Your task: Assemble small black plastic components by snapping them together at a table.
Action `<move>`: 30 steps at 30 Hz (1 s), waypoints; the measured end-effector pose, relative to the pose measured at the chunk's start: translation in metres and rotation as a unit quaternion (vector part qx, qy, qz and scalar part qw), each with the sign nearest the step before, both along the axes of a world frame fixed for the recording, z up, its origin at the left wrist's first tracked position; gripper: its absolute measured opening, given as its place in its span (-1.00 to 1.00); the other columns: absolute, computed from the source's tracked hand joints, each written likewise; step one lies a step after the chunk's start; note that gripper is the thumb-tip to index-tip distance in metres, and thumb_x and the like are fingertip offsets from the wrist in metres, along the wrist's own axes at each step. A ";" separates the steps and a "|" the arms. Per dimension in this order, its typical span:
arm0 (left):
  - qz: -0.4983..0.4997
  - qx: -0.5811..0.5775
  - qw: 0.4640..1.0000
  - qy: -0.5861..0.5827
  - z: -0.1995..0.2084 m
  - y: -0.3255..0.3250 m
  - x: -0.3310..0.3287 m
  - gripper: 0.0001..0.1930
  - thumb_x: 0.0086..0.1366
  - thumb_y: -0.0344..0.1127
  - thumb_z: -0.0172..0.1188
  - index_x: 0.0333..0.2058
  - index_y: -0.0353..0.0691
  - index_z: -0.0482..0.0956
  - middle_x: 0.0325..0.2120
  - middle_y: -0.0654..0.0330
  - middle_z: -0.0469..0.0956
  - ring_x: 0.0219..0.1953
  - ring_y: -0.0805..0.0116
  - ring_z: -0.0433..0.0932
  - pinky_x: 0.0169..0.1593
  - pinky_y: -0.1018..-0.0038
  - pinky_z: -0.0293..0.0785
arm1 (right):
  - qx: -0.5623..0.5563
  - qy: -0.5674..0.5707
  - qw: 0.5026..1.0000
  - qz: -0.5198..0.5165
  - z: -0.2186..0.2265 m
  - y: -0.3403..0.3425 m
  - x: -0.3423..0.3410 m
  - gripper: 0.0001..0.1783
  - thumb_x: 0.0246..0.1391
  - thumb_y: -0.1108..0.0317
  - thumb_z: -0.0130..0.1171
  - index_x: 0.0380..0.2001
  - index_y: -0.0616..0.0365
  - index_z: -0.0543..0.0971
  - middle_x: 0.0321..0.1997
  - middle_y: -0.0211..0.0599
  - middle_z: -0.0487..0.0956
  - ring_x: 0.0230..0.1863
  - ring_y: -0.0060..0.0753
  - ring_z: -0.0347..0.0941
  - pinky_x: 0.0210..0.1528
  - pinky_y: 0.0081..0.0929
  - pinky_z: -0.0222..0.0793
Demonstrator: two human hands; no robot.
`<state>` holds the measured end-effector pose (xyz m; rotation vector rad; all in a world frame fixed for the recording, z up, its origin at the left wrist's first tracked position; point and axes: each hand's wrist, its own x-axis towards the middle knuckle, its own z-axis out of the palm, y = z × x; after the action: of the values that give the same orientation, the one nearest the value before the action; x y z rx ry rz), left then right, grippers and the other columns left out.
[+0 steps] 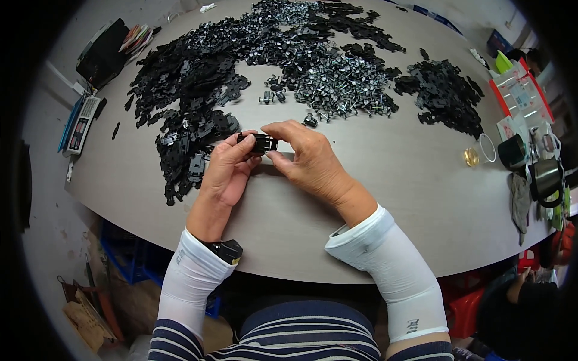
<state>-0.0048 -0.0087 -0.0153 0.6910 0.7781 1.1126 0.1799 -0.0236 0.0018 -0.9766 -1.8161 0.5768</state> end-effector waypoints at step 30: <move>-0.047 0.016 0.997 0.063 0.002 0.001 0.010 -0.75 0.33 -0.41 0.13 -0.03 -0.28 0.49 -0.29 0.21 0.60 -0.28 0.46 0.58 -0.15 0.50 0.57 | -0.057 -0.151 0.965 -0.205 -0.024 0.032 0.042 -0.84 -0.02 0.35 0.28 -0.41 0.21 0.60 -0.39 -0.19 0.55 -0.37 -0.17 0.51 -0.27 -0.29 0.44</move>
<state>0.0055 -0.0076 -0.0137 0.8229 0.8272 1.0066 0.2219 0.0081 -0.0226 -1.5399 -1.7784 0.2861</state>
